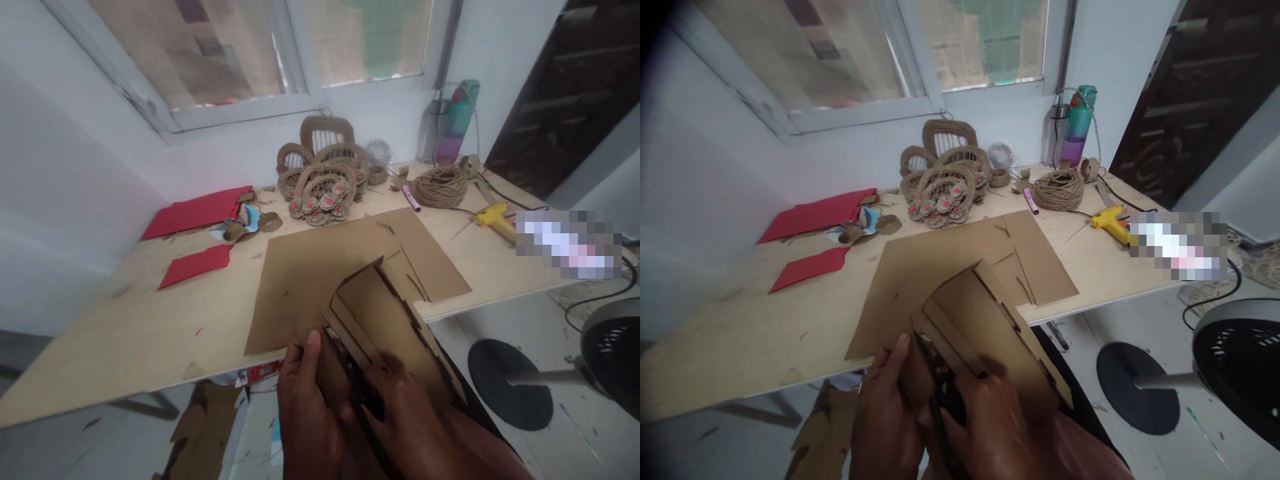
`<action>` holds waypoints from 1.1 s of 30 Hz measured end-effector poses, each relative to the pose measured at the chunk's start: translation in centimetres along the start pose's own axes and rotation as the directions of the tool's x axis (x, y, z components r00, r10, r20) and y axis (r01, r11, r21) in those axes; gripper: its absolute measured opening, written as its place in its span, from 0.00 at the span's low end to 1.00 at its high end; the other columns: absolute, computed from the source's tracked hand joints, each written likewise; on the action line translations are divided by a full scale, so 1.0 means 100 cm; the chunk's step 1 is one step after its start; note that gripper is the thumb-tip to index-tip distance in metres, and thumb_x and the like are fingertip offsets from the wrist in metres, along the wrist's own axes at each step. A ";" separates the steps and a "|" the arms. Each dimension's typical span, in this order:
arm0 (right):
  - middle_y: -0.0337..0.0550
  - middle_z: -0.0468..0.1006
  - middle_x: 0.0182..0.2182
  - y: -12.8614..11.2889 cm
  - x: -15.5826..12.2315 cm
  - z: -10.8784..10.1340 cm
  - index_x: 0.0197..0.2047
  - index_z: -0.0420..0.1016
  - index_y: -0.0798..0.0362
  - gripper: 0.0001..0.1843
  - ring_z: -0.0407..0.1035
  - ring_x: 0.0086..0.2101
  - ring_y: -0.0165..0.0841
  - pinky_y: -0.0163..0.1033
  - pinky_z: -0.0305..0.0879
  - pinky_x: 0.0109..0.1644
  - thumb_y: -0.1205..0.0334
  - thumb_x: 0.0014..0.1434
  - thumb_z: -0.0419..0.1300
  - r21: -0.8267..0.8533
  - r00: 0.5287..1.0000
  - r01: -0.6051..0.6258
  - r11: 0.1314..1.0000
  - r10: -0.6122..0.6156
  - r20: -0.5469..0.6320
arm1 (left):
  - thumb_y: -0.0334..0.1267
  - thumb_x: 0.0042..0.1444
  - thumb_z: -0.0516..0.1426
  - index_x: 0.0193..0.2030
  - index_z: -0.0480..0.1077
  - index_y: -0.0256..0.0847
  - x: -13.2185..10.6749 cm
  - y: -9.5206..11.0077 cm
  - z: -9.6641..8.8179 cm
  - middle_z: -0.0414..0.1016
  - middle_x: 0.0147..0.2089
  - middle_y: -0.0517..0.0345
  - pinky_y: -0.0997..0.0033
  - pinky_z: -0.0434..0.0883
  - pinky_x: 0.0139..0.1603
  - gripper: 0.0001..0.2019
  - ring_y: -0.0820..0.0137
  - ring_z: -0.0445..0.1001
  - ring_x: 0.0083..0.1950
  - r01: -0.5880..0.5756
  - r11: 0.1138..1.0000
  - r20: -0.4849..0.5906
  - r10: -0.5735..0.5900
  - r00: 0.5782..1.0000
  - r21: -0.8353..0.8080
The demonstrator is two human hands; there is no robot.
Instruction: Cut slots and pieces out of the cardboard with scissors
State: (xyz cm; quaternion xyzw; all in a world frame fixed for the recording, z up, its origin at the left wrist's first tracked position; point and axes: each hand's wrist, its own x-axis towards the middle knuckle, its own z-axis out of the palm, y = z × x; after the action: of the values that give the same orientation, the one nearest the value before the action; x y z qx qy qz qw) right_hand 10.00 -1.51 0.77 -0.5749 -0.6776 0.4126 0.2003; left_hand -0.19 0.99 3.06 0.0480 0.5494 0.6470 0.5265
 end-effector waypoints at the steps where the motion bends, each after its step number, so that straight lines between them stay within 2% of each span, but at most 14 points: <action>1: 0.43 0.82 0.27 -0.001 0.000 -0.001 0.31 0.75 0.53 0.12 0.75 0.27 0.36 0.34 0.56 0.26 0.53 0.54 0.58 -0.019 1.000 -0.010 1.000 0.010 -0.005 | 0.35 0.45 0.63 0.31 0.68 0.41 0.000 0.001 0.000 0.77 0.27 0.61 0.76 0.72 0.25 0.08 0.71 0.75 0.25 -0.002 1.000 -0.004 0.002 1.000 0.005; 6: 0.41 0.82 0.28 -0.007 -0.002 -0.004 0.34 0.75 0.52 0.10 0.76 0.27 0.36 0.35 0.57 0.27 0.55 0.52 0.61 -0.014 1.000 -0.003 1.000 0.003 -0.020 | 0.37 0.45 0.63 0.30 0.67 0.41 -0.003 0.001 -0.002 0.75 0.24 0.62 0.76 0.71 0.24 0.09 0.72 0.73 0.22 0.004 1.000 0.017 -0.004 1.000 0.021; 12: 0.44 0.83 0.30 -0.011 0.003 -0.010 0.36 0.76 0.52 0.11 0.77 0.31 0.43 0.38 0.59 0.29 0.56 0.51 0.60 -0.102 0.998 -0.064 0.993 0.066 0.013 | 0.40 0.46 0.63 0.34 0.69 0.42 -0.008 -0.002 0.000 0.78 0.29 0.59 0.74 0.72 0.26 0.09 0.70 0.76 0.26 0.035 0.999 0.043 -0.035 0.998 0.003; 15: 0.45 0.83 0.31 -0.012 0.004 -0.010 0.38 0.75 0.52 0.13 0.78 0.33 0.46 0.39 0.60 0.30 0.55 0.51 0.60 -0.163 0.998 -0.055 0.985 0.057 0.012 | 0.42 0.48 0.62 0.34 0.70 0.42 -0.008 -0.001 0.001 0.78 0.31 0.59 0.72 0.73 0.28 0.09 0.68 0.77 0.29 0.049 0.999 0.038 -0.049 0.998 0.002; 21: 0.44 0.83 0.30 -0.014 0.002 -0.010 0.36 0.75 0.51 0.10 0.77 0.33 0.45 0.40 0.60 0.31 0.56 0.52 0.60 -0.284 1.000 -0.025 0.959 0.019 -0.025 | 0.39 0.49 0.62 0.36 0.69 0.43 -0.009 0.000 0.002 0.78 0.34 0.59 0.73 0.74 0.32 0.08 0.70 0.77 0.32 0.019 1.000 0.003 -0.019 1.000 -0.008; 28: 0.48 0.83 0.32 -0.018 0.005 -0.016 0.38 0.75 0.54 0.12 0.77 0.34 0.47 0.40 0.58 0.30 0.55 0.56 0.58 -0.347 0.996 -0.051 0.937 0.071 0.047 | 0.38 0.49 0.61 0.37 0.70 0.42 -0.013 0.003 0.011 0.78 0.34 0.57 0.71 0.74 0.30 0.08 0.68 0.78 0.31 0.051 0.996 0.022 -0.050 0.999 -0.072; 33: 0.47 0.83 0.30 -0.013 0.005 -0.010 0.38 0.75 0.54 0.14 0.78 0.34 0.48 0.39 0.56 0.28 0.51 0.57 0.59 -0.325 0.998 -0.020 0.945 0.039 0.052 | 0.34 0.46 0.62 0.33 0.69 0.40 -0.016 0.005 0.012 0.78 0.28 0.58 0.72 0.74 0.27 0.07 0.67 0.77 0.27 0.032 0.999 -0.044 -0.033 0.998 -0.038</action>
State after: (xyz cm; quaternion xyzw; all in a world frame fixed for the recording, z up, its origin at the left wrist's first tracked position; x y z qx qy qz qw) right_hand 9.83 -0.73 2.24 -0.5980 -0.7331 0.3147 0.0773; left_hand 0.92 0.71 4.75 0.0146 0.5494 0.6495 0.5254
